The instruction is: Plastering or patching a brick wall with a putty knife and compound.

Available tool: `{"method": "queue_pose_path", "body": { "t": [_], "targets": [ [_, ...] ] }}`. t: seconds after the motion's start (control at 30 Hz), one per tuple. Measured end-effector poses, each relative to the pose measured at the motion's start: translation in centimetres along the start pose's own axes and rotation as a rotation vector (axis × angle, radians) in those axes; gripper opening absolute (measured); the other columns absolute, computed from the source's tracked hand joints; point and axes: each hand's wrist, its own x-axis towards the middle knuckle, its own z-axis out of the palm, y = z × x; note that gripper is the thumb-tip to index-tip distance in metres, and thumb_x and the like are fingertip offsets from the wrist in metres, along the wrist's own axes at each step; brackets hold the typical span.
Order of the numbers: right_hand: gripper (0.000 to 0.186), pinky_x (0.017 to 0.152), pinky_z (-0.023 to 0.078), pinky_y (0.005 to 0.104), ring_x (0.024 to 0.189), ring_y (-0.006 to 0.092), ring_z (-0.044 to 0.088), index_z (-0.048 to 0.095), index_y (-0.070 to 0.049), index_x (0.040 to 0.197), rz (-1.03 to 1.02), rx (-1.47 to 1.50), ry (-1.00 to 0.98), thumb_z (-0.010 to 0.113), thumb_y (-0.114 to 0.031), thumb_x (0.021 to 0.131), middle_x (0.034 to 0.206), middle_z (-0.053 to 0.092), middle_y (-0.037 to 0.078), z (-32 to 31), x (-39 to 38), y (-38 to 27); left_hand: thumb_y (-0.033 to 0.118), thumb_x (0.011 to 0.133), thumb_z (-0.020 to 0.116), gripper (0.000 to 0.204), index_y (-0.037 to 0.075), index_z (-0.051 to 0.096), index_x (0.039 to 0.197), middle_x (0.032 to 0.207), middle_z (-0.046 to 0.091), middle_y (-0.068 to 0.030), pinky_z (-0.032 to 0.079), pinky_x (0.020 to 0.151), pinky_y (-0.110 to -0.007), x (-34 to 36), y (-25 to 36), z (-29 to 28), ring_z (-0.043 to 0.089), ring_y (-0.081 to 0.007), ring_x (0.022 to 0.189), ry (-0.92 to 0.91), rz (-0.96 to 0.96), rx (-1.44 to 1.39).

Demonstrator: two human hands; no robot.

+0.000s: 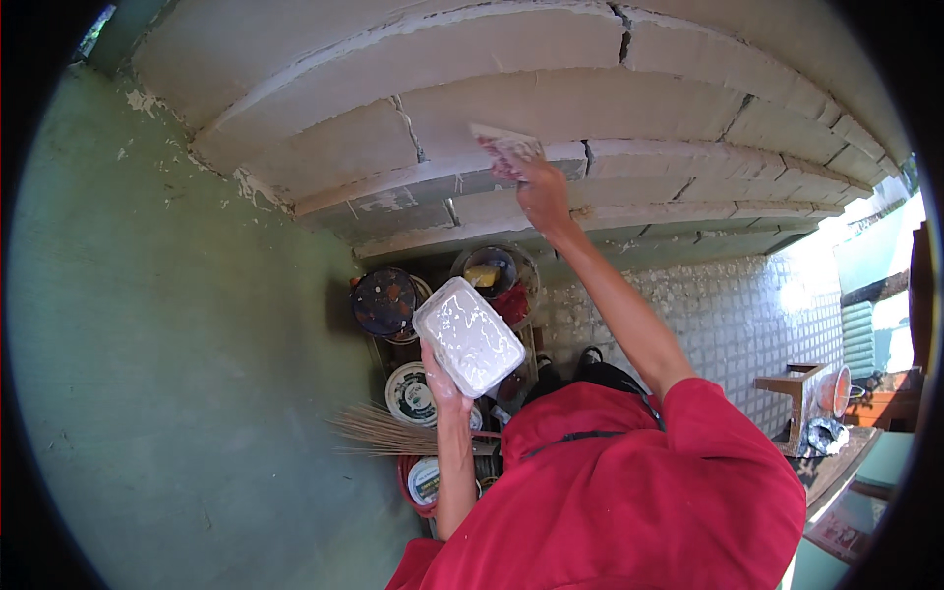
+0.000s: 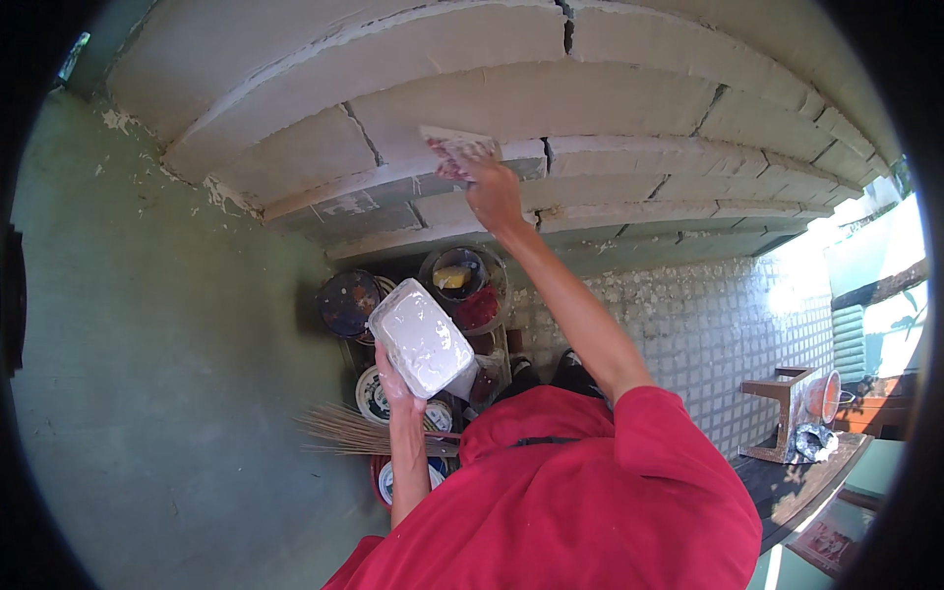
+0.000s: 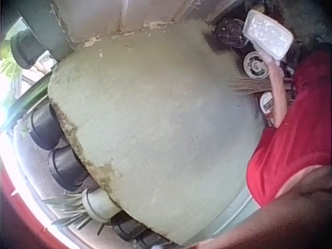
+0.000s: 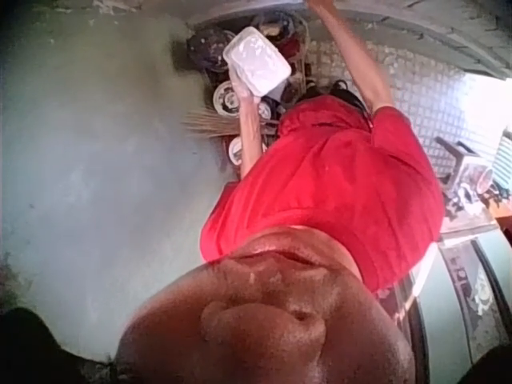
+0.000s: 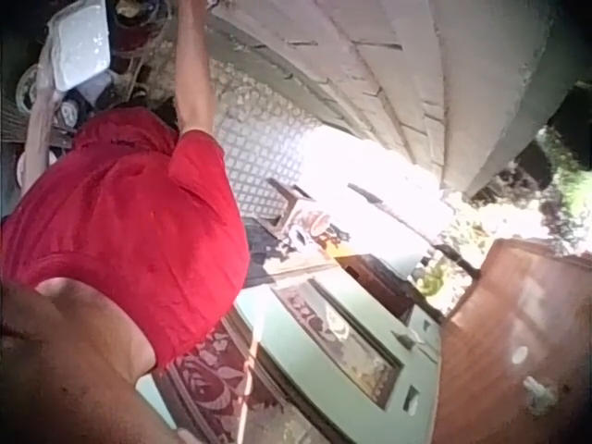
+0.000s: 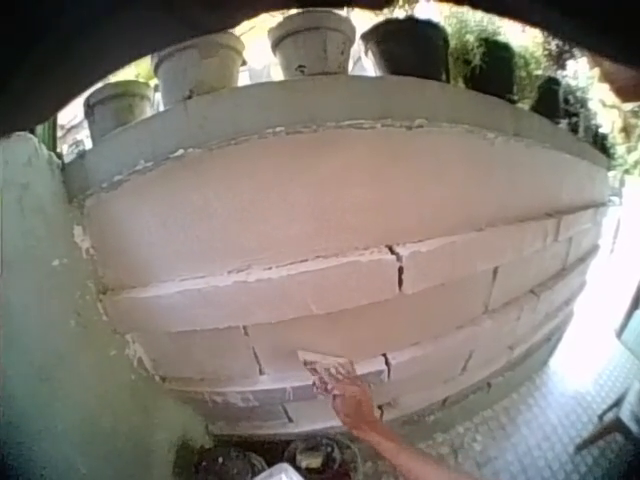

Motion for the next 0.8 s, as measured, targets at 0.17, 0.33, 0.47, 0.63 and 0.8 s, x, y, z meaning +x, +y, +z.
{"method": "queue_pose_path", "body": {
  "t": [0.17, 0.33, 0.47, 0.63, 0.8],
  "targets": [
    [0.039, 0.066, 0.046, 0.0361, 0.066, 0.0231, 0.058, 0.064, -0.01, 0.113, 0.549, 0.201, 0.328, 0.055, 0.001, 0.077, 0.094, 0.067, 0.017, -2.7, 1.6, -0.9, 0.048, 0.096, 0.035, 0.057, 0.009, 0.037, 0.137, 0.13, 0.051, -0.0104, 0.048, 0.093, -0.039, -0.2, 0.2, -0.6, 0.056, -0.0261, 0.113, -0.02, -0.003, -0.009],
    [0.046, 0.069, 0.047, 0.034, 0.071, 0.0226, 0.064, 0.061, -0.01, 0.12, 0.573, 0.123, 0.516, 0.053, 0.003, 0.077, 0.091, 0.068, 0.017, 0.0, 3.8, -1.4, 0.048, 0.096, 0.035, 0.057, 0.009, 0.038, 0.137, 0.131, 0.051, -0.0105, 0.048, 0.093, -0.039, -0.2, 0.0, -0.4, 0.056, -0.0261, 0.113, -0.028, -0.005, -0.015],
    [0.031, 0.069, 0.049, 0.0339, 0.074, 0.0224, 0.067, 0.069, -0.003, 0.101, 0.407, 0.289, 0.564, 0.051, 0.004, 0.077, 0.08, 0.069, 0.013, 3.5, 5.3, -4.6, 0.05, 0.095, 0.036, 0.058, 0.008, 0.038, 0.136, 0.13, 0.051, -0.0108, 0.047, 0.094, -0.039, 0.2, -0.3, -0.1, 0.056, -0.0261, 0.113, -0.025, 0.011, -0.006],
    [0.053, 0.076, 0.051, 0.0348, 0.083, 0.0219, 0.068, 0.066, -0.007, 0.111, 0.394, 0.324, 0.28, 0.048, 0.012, 0.066, 0.093, 0.07, 0.013, 8.2, 4.2, -8.1, 0.051, 0.094, 0.036, 0.06, 0.008, 0.038, 0.136, 0.13, 0.052, -0.0107, 0.046, 0.095, -0.041, 0.1, -0.9, 0.4, 0.055, -0.0264, 0.113, -0.011, -0.013, 0.051],
    [0.051, 0.078, 0.052, 0.0364, 0.083, 0.0269, 0.068, 0.063, -0.005, 0.114, 0.349, 0.622, 0.17, 0.044, 0.013, 0.07, 0.095, 0.067, 0.018, 6.0, 4.2, -10.3, 0.049, 0.095, 0.035, 0.058, 0.009, 0.038, 0.137, 0.13, 0.052, -0.0104, 0.046, 0.095, -0.041, 0.0, -1.1, 0.6, 0.056, -0.0267, 0.113, -0.024, -0.021, 0.017]
  ]
}}
